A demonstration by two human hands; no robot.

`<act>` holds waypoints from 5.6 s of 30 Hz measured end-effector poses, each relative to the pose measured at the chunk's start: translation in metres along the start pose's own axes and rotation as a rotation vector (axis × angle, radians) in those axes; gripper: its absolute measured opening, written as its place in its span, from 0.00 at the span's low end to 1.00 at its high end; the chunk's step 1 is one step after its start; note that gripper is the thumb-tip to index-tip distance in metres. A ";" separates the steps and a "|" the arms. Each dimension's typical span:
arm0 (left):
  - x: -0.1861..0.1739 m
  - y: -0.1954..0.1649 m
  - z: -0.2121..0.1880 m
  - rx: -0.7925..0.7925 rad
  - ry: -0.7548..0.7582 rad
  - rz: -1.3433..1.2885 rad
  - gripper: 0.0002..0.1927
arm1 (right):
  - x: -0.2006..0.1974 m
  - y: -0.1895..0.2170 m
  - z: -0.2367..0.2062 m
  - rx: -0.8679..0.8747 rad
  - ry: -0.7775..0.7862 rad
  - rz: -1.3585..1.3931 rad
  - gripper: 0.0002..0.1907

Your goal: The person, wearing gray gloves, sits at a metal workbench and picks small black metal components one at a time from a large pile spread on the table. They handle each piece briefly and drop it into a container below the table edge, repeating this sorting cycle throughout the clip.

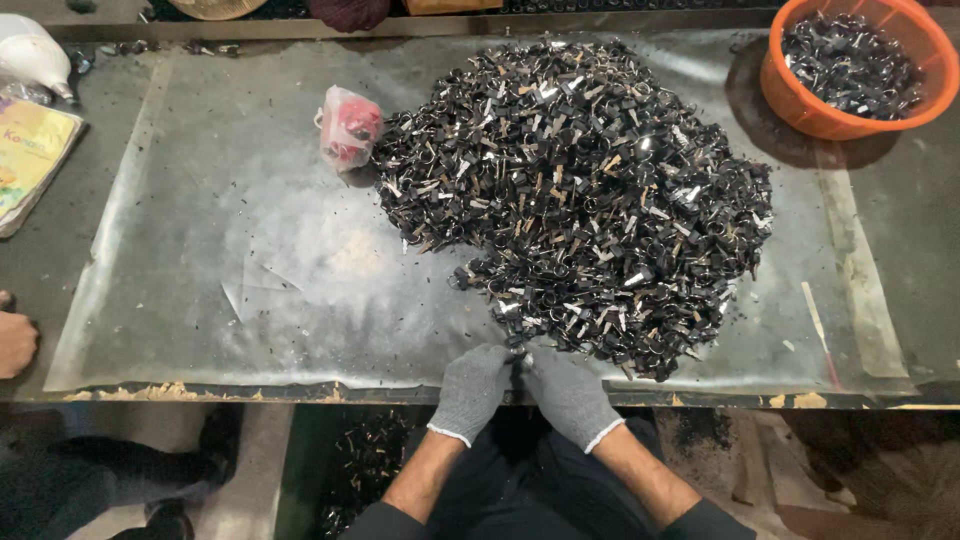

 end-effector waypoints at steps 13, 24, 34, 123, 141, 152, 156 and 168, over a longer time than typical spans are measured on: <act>0.017 0.017 -0.006 0.062 0.022 0.079 0.07 | 0.012 0.006 0.004 0.196 0.140 -0.095 0.13; 0.009 0.012 -0.005 0.051 0.062 0.061 0.11 | 0.009 0.006 0.004 0.121 0.027 -0.141 0.13; 0.007 0.007 -0.005 0.081 0.006 0.011 0.12 | 0.014 -0.001 0.014 0.148 0.112 -0.232 0.15; 0.022 0.008 -0.033 -0.039 -0.176 -0.004 0.06 | 0.026 0.008 -0.015 -0.073 -0.064 -0.119 0.10; -0.061 0.014 -0.024 -0.509 0.472 0.476 0.08 | -0.007 -0.002 -0.008 0.085 0.208 0.167 0.33; -0.022 -0.007 0.038 0.215 -0.313 0.166 0.09 | 0.003 0.002 -0.013 0.062 0.012 0.109 0.27; 0.003 -0.006 0.002 0.174 -0.265 0.261 0.17 | -0.005 -0.002 -0.020 -0.092 -0.177 0.077 0.22; 0.018 0.015 0.000 0.249 -0.098 0.262 0.14 | 0.015 -0.012 -0.014 -0.017 0.309 0.011 0.19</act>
Point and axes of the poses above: each hand's wrist, its own z-axis towards the middle knuckle, its own x-axis out of the palm, y = z × x, the point moved 2 cm from there along z, towards the middle knuckle, and after that the axes turned 5 degrees about -z, right-handed, at the moved point
